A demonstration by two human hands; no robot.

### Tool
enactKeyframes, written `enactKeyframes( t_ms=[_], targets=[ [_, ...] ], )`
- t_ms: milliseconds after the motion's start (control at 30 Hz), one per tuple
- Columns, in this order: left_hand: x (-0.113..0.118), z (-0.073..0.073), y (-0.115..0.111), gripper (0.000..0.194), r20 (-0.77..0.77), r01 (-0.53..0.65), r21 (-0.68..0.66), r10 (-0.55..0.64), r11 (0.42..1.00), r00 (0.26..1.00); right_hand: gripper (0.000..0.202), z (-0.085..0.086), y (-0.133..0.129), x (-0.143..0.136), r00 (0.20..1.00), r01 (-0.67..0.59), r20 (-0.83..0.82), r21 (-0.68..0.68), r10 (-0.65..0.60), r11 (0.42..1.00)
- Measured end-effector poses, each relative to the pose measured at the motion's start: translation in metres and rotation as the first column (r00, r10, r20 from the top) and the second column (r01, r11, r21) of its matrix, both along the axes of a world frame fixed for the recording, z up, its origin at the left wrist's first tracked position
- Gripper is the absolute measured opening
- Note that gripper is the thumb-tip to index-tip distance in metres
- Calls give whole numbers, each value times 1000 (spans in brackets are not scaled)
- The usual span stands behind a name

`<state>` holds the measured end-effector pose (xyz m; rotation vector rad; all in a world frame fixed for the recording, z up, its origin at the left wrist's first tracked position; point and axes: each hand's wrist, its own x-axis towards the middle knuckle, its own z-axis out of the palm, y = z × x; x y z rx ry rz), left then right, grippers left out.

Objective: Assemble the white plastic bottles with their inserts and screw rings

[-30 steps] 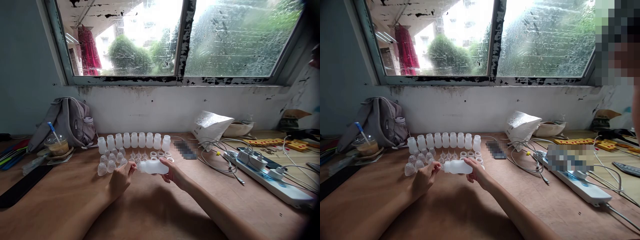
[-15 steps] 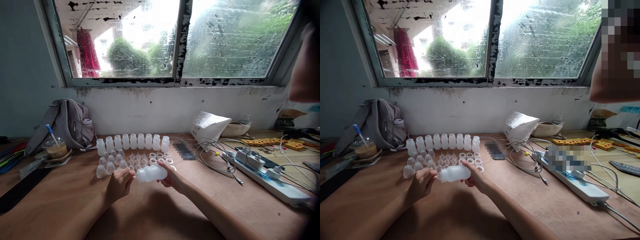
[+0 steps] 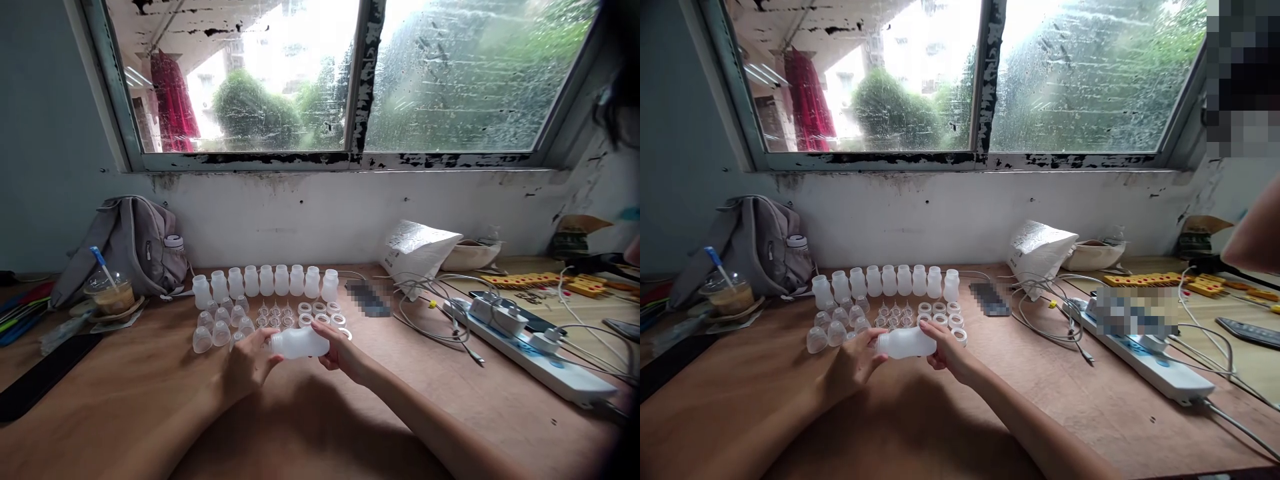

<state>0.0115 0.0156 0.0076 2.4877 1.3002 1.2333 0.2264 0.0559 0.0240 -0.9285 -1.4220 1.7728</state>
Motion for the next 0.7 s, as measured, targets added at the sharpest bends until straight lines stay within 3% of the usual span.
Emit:
enactKeyframes(
  t_ms=[100, 200, 267, 400, 467, 600, 700],
  targets=[
    [1, 0, 2, 32, 129, -17, -181, 41, 983, 991, 29, 8, -9, -1, 999, -3, 40, 181, -5, 984],
    [2, -3, 8, 48, 232, -23, -433, 136, 901, 963, 28, 14, -15, -1, 997, 14, 62, 408, -43, 913],
    [3, -4, 11, 51, 285, -13, -502, 180, 865, 942, 30, 15, -16, -1, 997, 19, 54, 466, -50, 885],
    [3, -3, 11, 37, 384, 67, -391, 96, 918, 918, 31, 11, -6, 2, 993, 107, 9, 393, -120, 913],
    [2, -4, 11, 34, 360, 75, -315, 46, 946, 932, 31, 7, 1, 5, 990, 137, -24, 314, -136, 939],
    [-7, -10, 13, 28, 86, 8, -74, -2, 997, 996, 31, 3, 9, 9, 991, 120, -85, 178, -107, 977],
    [-13, -12, 15, 25, -69, 6, 99, 1, 995, 998, 33, 3, 9, 9, 990, 106, -105, 121, -93, 987]
  ],
)
